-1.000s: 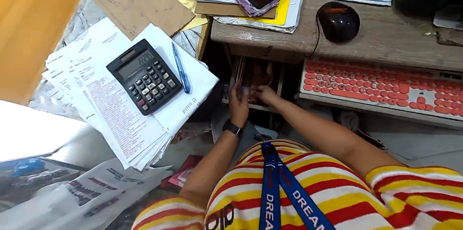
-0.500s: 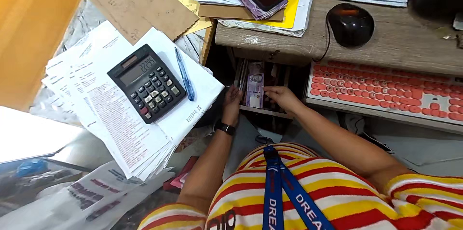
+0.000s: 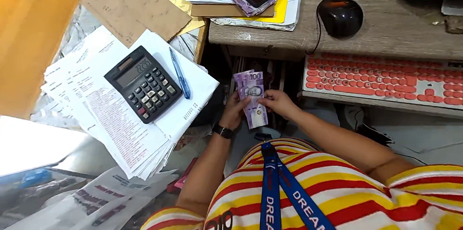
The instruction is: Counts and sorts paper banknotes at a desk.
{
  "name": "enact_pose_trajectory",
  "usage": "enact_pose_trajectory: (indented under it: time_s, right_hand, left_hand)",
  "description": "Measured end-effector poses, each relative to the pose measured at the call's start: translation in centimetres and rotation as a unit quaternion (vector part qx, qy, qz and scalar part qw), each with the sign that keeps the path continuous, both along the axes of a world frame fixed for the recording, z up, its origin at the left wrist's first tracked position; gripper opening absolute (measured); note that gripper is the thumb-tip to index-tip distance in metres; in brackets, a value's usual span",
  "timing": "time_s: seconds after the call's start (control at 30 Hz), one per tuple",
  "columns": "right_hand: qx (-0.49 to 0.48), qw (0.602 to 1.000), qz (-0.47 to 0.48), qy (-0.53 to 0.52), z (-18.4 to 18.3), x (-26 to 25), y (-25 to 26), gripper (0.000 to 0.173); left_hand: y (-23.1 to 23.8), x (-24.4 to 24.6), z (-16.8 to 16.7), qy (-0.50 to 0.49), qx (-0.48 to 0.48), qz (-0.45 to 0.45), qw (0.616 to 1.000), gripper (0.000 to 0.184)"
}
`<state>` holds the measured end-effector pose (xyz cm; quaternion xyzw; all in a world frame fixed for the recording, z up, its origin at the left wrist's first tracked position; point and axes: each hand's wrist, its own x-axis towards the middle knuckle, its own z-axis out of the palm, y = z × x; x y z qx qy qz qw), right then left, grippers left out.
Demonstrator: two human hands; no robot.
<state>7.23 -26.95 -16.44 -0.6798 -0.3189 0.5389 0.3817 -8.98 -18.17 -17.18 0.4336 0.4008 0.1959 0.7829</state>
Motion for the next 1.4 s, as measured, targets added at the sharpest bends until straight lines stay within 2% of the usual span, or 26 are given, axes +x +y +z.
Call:
enact_pose_trajectory:
  time_s: [0.1, 0.17, 0.27, 0.33, 0.43, 0.5, 0.57, 0.63, 0.7, 0.77, 0.8, 0.87, 0.93, 1.07, 1.13, 1.2, 1.23, 1.27, 1.33, 1.4]
  right_hand:
    - [-0.013, 0.992, 0.126, -0.008, -0.2, -1.1, 0.7, 0.027]
    - [-0.02, 0.985, 0.171, -0.029, -0.4, -1.7, 1.2, 0.033]
    - [0.009, 0.977, 0.138, -0.16, -0.8, -0.6, 1.9, 0.036]
    - [0.019, 0.949, 0.107, -0.297, -1.9, 1.2, 2.7, 0.038]
    - [-0.081, 0.907, 0.102, -0.401, -3.0, 2.8, 4.8, 0.042]
    - [-0.165, 0.885, 0.116, -0.419, -3.7, 2.9, 6.3, 0.044]
    - [-0.214, 0.877, 0.113, -0.415, -4.0, 2.9, 7.1, 0.048]
    - [-0.165, 0.893, 0.086, -0.41, -4.0, 3.3, 6.6, 0.041]
    - [0.002, 0.913, 0.029, -0.406, -3.8, 3.9, 4.7, 0.032]
    - [0.178, 0.905, -0.06, -0.382, -3.6, 4.3, 2.5, 0.031]
    - [0.239, 0.896, -0.099, -0.362, -3.5, 4.6, 1.7, 0.03]
    - [0.299, 0.888, -0.157, -0.311, -2.6, 4.9, 0.7, 0.027]
    - [0.308, 0.9, -0.173, -0.255, -1.1, 5.1, 0.2, 0.024]
    - [0.335, 0.927, -0.128, -0.114, 1.3, 4.7, 0.0, 0.02]
    - [0.315, 0.942, -0.109, -0.044, 2.3, 3.8, 0.5, 0.037]
    - [0.285, 0.951, -0.119, -0.037, 2.5, 3.0, 1.4, 0.056]
    - [0.271, 0.952, -0.137, -0.042, 2.4, 2.7, 1.9, 0.056]
    - [0.265, 0.951, -0.153, -0.052, 2.3, 2.4, 2.3, 0.049]
    - [0.267, 0.945, -0.178, -0.068, 2.2, 2.1, 2.7, 0.026]
    - [0.28, 0.936, -0.201, -0.072, 2.1, 2.0, 2.8, 0.016]
  left_hand:
    - [-0.2, -1.8, -1.2, -0.07, -0.112, -0.002, 0.991, 0.028]
    - [-0.2, -2.1, -2.4, -0.123, -0.175, 0.017, 0.977, 0.037]
    - [0.5, -2.2, -3.0, -0.144, -0.182, 0.052, 0.971, 0.043]
    - [1.1, -2.4, -3.1, -0.131, -0.174, 0.079, 0.973, 0.041]
    - [1.4, -2.3, -2.5, -0.1, -0.178, 0.105, 0.973, 0.039]
    - [1.3, -2.4, -2.4, -0.139, -0.192, 0.107, 0.966, 0.04]
    - [1.3, -2.7, -2.4, -0.186, -0.205, 0.098, 0.956, 0.041]
    - [1.3, -2.7, -1.9, -0.188, -0.209, 0.1, 0.954, 0.041]
    - [1.4, -2.5, -1.2, -0.132, -0.193, 0.113, 0.966, 0.04]
    - [1.6, -2.2, -1.1, -0.084, -0.18, 0.136, 0.971, 0.039]
    - [1.6, -2.0, -1.1, -0.067, -0.176, 0.146, 0.971, 0.038]
    - [1.7, -1.6, -1.1, -0.05, -0.167, 0.158, 0.972, 0.036]
    - [1.7, -0.9, -0.7, -0.034, -0.15, 0.155, 0.976, 0.036]
    - [1.9, 0.1, 0.1, -0.022, -0.11, 0.089, 0.99, 0.047]
    - [1.7, 0.4, 0.7, -0.044, -0.081, 0.052, 0.994, 0.049]
    - [1.2, 0.5, 1.1, -0.08, -0.048, 0.027, 0.995, 0.045]
    - [0.7, 0.6, 1.4, -0.085, -0.026, 0.018, 0.996, 0.046]
    - [0.2, 0.6, 1.7, -0.081, -0.003, 0.007, 0.997, 0.05]
    - [-0.5, 0.9, 2.1, -0.051, 0.035, -0.013, 0.998, 0.043]
    - [-0.9, 1.1, 2.1, 0.009, 0.052, -0.021, 0.998, 0.038]
